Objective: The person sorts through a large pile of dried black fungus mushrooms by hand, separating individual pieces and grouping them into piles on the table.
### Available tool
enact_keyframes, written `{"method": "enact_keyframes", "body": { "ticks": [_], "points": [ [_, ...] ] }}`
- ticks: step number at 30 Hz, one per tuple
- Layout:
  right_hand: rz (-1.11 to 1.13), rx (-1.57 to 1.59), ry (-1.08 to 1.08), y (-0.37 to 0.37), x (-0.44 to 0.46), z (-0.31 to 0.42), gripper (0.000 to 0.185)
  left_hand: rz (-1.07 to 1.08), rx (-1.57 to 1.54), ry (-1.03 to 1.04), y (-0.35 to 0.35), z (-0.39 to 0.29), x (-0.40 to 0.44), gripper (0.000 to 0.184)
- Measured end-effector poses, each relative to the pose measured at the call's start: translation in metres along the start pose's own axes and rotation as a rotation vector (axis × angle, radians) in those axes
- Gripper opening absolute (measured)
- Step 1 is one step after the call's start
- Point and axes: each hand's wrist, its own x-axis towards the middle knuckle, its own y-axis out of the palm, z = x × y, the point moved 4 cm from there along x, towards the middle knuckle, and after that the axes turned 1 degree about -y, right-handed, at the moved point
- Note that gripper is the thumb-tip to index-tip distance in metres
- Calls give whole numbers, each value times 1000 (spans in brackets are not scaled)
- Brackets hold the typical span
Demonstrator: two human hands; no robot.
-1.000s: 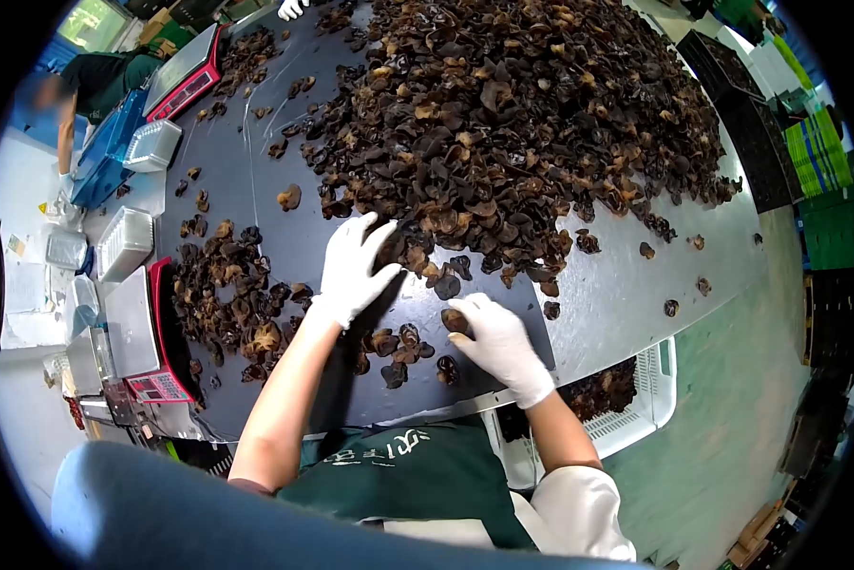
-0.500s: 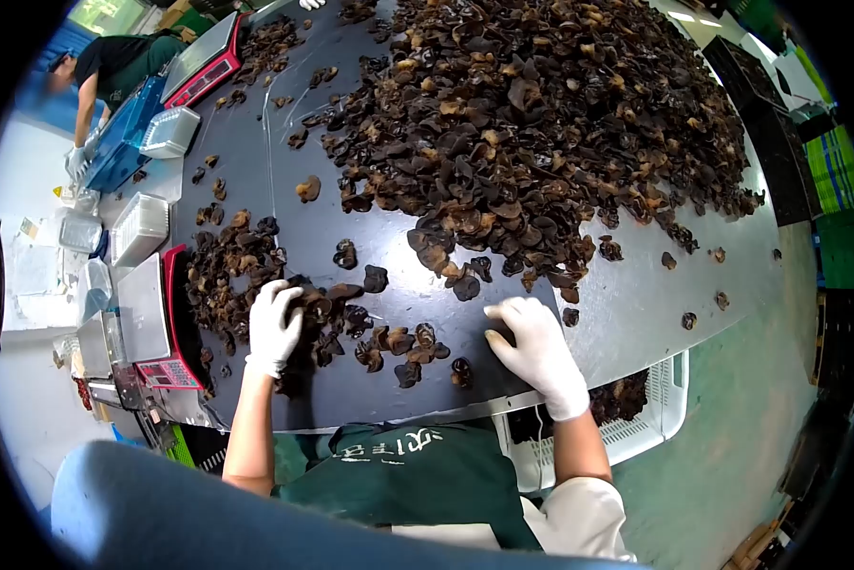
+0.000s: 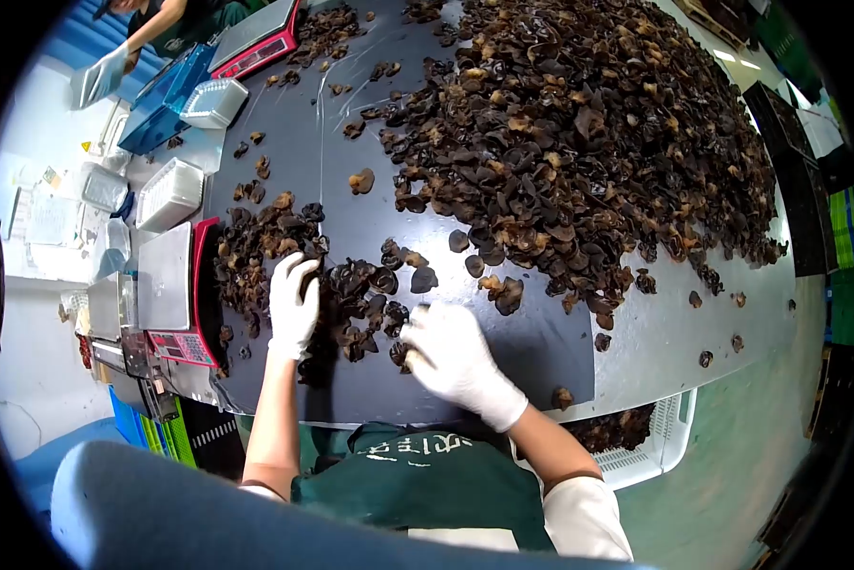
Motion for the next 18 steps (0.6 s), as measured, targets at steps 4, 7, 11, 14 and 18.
{"method": "enact_keyframes", "body": {
  "ticks": [4,7,11,14,18],
  "points": [
    [-292,-482,284,6,14,-73,53,37,8,155,51,-24,23,30],
    [-85,-509,372,32,33,-74,62,198,168,300,89,-43,19,44],
    [44,-100,260,87,22,-35,66,299,310,234,70,-36,22,31],
    [62,-131,2,92,0,14,60,222,382,66,50,22,7,25],
    [138,-83,86,24,20,25,42,19,347,11,8,57,-6,29]
  ]
}}
